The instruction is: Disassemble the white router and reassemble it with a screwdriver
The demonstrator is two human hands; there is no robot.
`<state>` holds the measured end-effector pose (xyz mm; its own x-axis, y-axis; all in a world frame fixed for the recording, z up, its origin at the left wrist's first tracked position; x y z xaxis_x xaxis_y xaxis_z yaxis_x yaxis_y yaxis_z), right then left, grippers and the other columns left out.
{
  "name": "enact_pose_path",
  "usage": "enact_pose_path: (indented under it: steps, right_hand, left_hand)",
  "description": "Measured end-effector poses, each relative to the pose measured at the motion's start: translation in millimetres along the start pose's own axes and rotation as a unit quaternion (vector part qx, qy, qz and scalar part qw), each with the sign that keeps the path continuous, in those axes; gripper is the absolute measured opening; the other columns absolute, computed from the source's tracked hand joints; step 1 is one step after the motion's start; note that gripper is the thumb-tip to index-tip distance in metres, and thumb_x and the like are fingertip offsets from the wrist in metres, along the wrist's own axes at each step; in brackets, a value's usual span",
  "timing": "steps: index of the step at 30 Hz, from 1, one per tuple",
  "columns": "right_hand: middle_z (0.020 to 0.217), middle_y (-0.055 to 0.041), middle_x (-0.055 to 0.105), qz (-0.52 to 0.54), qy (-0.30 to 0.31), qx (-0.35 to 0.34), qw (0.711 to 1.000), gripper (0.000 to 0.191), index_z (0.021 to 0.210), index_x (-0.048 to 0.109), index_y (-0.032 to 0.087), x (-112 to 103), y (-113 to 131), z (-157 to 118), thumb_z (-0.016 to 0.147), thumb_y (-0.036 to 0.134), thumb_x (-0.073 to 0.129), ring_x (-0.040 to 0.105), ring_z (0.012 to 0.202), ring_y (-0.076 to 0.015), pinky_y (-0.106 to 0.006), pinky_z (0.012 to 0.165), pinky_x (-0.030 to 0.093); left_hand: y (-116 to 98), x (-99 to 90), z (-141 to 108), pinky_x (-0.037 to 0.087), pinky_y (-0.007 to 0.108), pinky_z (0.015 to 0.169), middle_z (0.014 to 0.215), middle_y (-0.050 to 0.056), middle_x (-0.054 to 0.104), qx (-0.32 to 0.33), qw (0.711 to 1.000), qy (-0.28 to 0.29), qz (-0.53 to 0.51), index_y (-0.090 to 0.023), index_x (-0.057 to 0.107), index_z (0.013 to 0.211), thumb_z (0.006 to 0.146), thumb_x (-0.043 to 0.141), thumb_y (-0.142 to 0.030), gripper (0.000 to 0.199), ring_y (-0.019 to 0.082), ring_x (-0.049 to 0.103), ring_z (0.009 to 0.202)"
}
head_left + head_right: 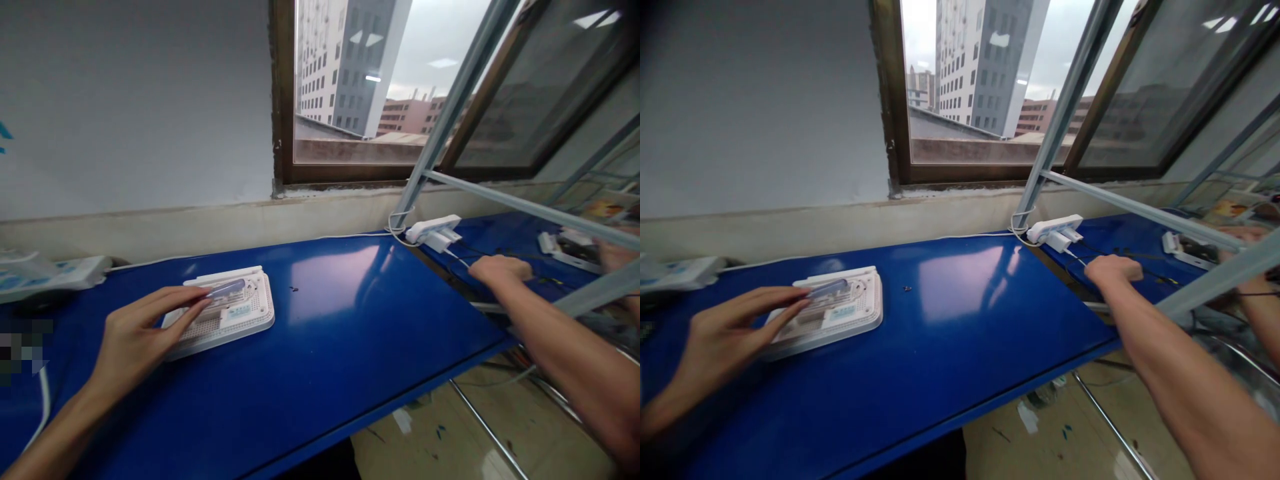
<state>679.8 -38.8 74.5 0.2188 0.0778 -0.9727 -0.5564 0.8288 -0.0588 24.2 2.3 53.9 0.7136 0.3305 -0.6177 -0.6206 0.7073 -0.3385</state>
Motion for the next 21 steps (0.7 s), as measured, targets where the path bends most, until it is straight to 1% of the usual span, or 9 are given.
enact_pose_path:
  steps: [3, 4, 6, 8, 10, 14, 17, 19, 21]
  right_hand:
    - [0.088, -0.0332, 0.069, 0.013, 0.128, -0.103, 0.986, 0.029, 0.082, 0.078, 0.001, -6, 50, -17, 0.083, 0.029, 0.072, 0.070, 0.088, -0.0363, -0.044, 0.071, 0.044]
    - [0.086, -0.0273, 0.071, 0.029, 0.159, -0.161, 0.974, 0.030, 0.079, 0.078, 0.004, -8, 72, -27, 0.084, 0.033, 0.073, 0.070, 0.083, -0.0316, -0.039, 0.071, 0.046]
    - [0.088, -0.0149, 0.074, 0.071, 0.192, -0.280, 0.938, 0.032, 0.085, 0.077, 0.013, -11, 123, -52, 0.090, 0.042, 0.067, 0.069, 0.079, -0.0234, -0.030, 0.071, 0.047]
    - [0.099, -0.0099, 0.075, 0.100, 0.185, -0.367, 0.906, 0.026, 0.096, 0.075, 0.017, -15, 174, -79, 0.091, 0.039, 0.064, 0.069, 0.086, -0.0211, -0.025, 0.075, 0.047]
    - [0.108, -0.0095, 0.075, 0.118, 0.160, -0.420, 0.885, 0.027, 0.105, 0.072, 0.019, -18, 225, -105, 0.093, 0.039, 0.059, 0.069, 0.095, -0.0218, -0.025, 0.079, 0.047]
    - [0.117, -0.0140, 0.072, 0.110, 0.123, -0.456, 0.874, 0.037, 0.120, 0.067, 0.019, -19, 309, -141, 0.096, 0.042, 0.051, 0.068, 0.104, -0.0278, -0.031, 0.083, 0.049]
    - [0.124, -0.0180, 0.069, 0.086, 0.102, -0.449, 0.883, 0.040, 0.126, 0.063, 0.018, -16, 342, -150, 0.096, 0.041, 0.050, 0.067, 0.110, -0.0315, -0.036, 0.087, 0.050]
    - [0.125, -0.0211, 0.068, 0.068, 0.088, -0.430, 0.896, 0.041, 0.128, 0.061, 0.015, -11, 346, -147, 0.098, 0.037, 0.047, 0.068, 0.111, -0.0335, -0.040, 0.088, 0.050]
    - [0.123, -0.0251, 0.067, 0.052, 0.073, -0.401, 0.912, 0.042, 0.129, 0.059, 0.010, -6, 336, -138, 0.099, 0.033, 0.042, 0.068, 0.111, -0.0366, -0.043, 0.087, 0.050]
  left_hand:
    - [2, 0.2, -1, 0.060, 0.039, 0.086, 0.103, 0.000, 0.078, 0.013, 1.000, 0.002, -0.002, -0.028, 0.076, 0.104, 0.091, 0.069, -0.045, 0.023, 0.023, 0.074, 0.090]
    - [2, 0.4, -1, 0.060, 0.039, 0.086, 0.103, 0.001, 0.078, 0.016, 1.000, 0.005, -0.005, -0.027, 0.076, 0.105, 0.092, 0.070, -0.044, 0.022, 0.023, 0.074, 0.091]
    - [2, 0.5, -1, 0.060, 0.038, 0.086, 0.104, 0.002, 0.078, 0.022, 1.000, 0.011, -0.010, -0.026, 0.076, 0.105, 0.092, 0.069, -0.041, 0.021, 0.023, 0.074, 0.092]
    - [2, 0.4, -1, 0.060, 0.036, 0.085, 0.103, 0.003, 0.078, 0.024, 1.000, 0.014, -0.012, -0.025, 0.076, 0.105, 0.093, 0.069, -0.040, 0.021, 0.022, 0.074, 0.091]
    - [3, 0.4, -1, 0.060, 0.035, 0.085, 0.103, 0.003, 0.079, 0.022, 1.000, 0.018, -0.011, -0.024, 0.077, 0.105, 0.093, 0.069, -0.040, 0.021, 0.022, 0.074, 0.091]
    - [8, 0.7, 0, 0.060, 0.034, 0.084, 0.102, 0.004, 0.079, 0.010, 0.999, 0.031, -0.013, -0.023, 0.077, 0.103, 0.095, 0.066, -0.040, 0.022, 0.021, 0.075, 0.091]
    - [14, 0.1, 0, 0.060, 0.033, 0.086, 0.104, 0.004, 0.078, 0.002, 0.999, 0.045, -0.015, -0.023, 0.077, 0.104, 0.096, 0.063, -0.039, 0.023, 0.021, 0.075, 0.093]
    - [18, -0.6, -1, 0.060, 0.033, 0.088, 0.106, 0.004, 0.078, 0.000, 0.999, 0.051, -0.018, -0.023, 0.076, 0.105, 0.096, 0.063, -0.037, 0.021, 0.021, 0.074, 0.095]
    - [20, -1.1, -2, 0.059, 0.032, 0.089, 0.106, 0.004, 0.077, 0.000, 0.998, 0.053, -0.023, -0.023, 0.076, 0.107, 0.096, 0.064, -0.034, 0.020, 0.020, 0.074, 0.096]
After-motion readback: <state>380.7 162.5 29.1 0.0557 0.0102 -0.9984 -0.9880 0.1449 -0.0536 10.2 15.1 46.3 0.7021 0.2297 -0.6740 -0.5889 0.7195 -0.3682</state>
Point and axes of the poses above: each hand's wrist, its own z-axis towards the middle knuckle, its own x-axis out of the palm, y = z × x, the point moved 3 cm from there along z, towards the middle knuckle
